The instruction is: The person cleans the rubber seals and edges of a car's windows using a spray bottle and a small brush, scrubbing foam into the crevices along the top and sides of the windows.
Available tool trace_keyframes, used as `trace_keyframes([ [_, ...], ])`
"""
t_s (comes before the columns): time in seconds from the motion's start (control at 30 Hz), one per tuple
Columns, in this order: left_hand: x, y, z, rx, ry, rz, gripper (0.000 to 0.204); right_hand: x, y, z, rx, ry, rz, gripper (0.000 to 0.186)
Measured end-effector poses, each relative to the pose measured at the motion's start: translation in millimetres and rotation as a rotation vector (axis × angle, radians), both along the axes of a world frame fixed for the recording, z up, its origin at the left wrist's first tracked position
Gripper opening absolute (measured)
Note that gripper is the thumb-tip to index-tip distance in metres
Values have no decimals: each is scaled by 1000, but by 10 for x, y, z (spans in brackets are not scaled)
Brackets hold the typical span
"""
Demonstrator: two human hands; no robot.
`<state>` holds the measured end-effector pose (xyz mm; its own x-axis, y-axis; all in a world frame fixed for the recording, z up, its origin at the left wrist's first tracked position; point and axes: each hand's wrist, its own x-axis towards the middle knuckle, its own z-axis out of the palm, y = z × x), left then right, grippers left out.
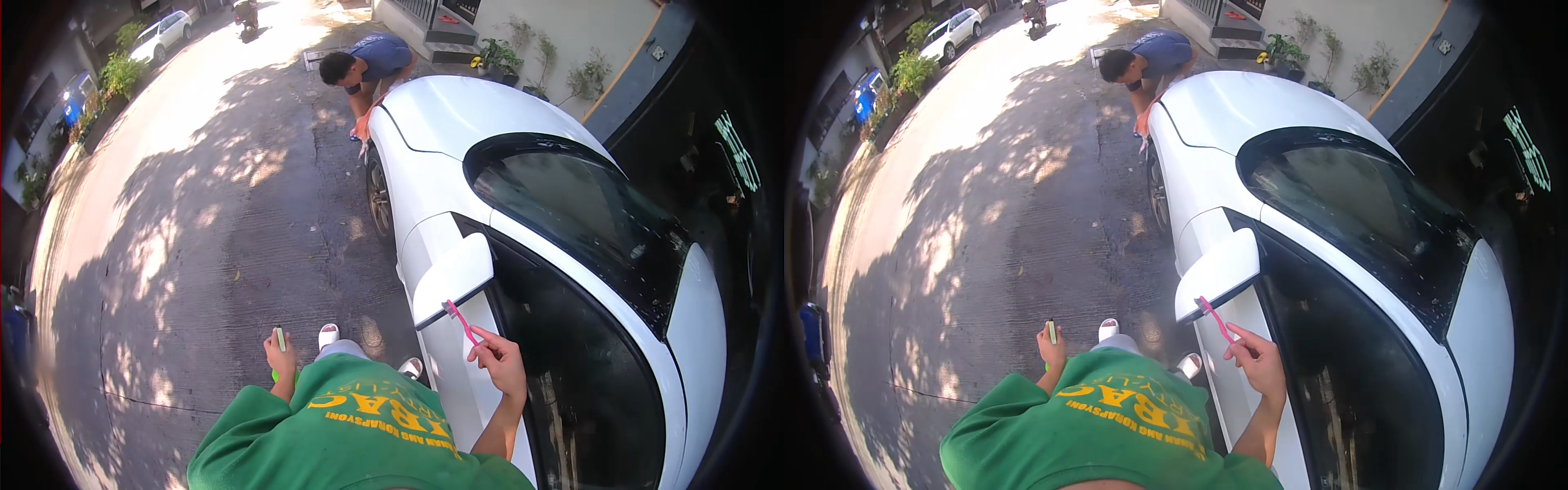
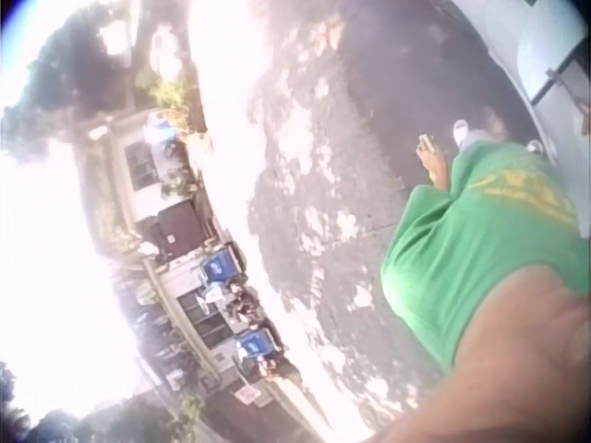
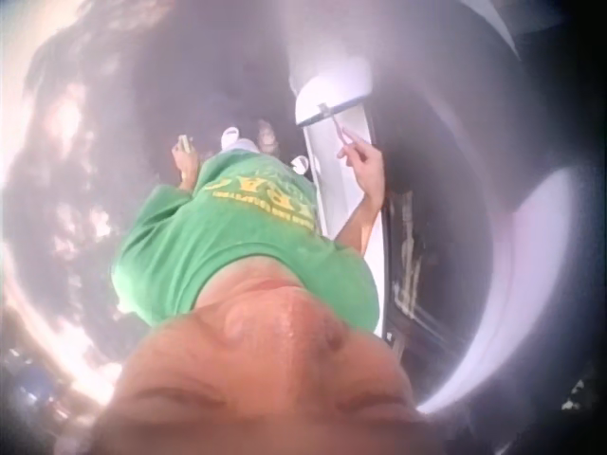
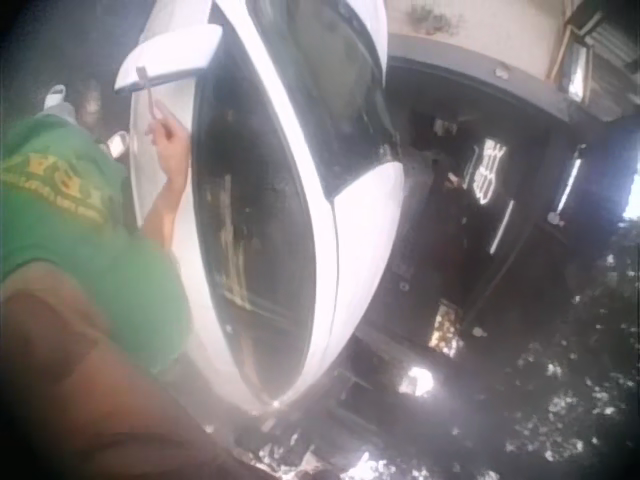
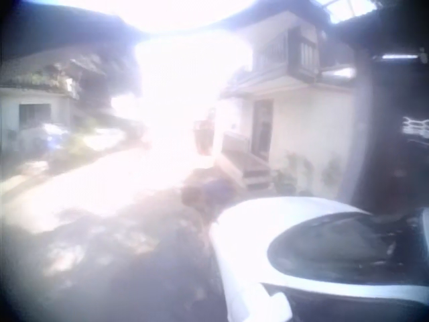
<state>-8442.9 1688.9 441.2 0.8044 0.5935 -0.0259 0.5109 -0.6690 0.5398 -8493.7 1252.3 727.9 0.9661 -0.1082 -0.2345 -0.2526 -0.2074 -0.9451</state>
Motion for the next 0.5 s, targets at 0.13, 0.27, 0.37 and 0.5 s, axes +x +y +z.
trace_keyframes([
  [0.13,222,753,-201,-13,10,63,43,709,807,-85,145,9,-22,39],
  [0.27,583,1262,-219,-52,-45,-26,43,1116,1540,-575,183,90,44,39],
  [0.37,894,1594,-118,-64,8,-103,42,1070,1955,-890,172,190,100,36],
  [0.5,1375,1876,-75,-89,-90,-168,41,987,2308,-1066,134,328,97,37],
])
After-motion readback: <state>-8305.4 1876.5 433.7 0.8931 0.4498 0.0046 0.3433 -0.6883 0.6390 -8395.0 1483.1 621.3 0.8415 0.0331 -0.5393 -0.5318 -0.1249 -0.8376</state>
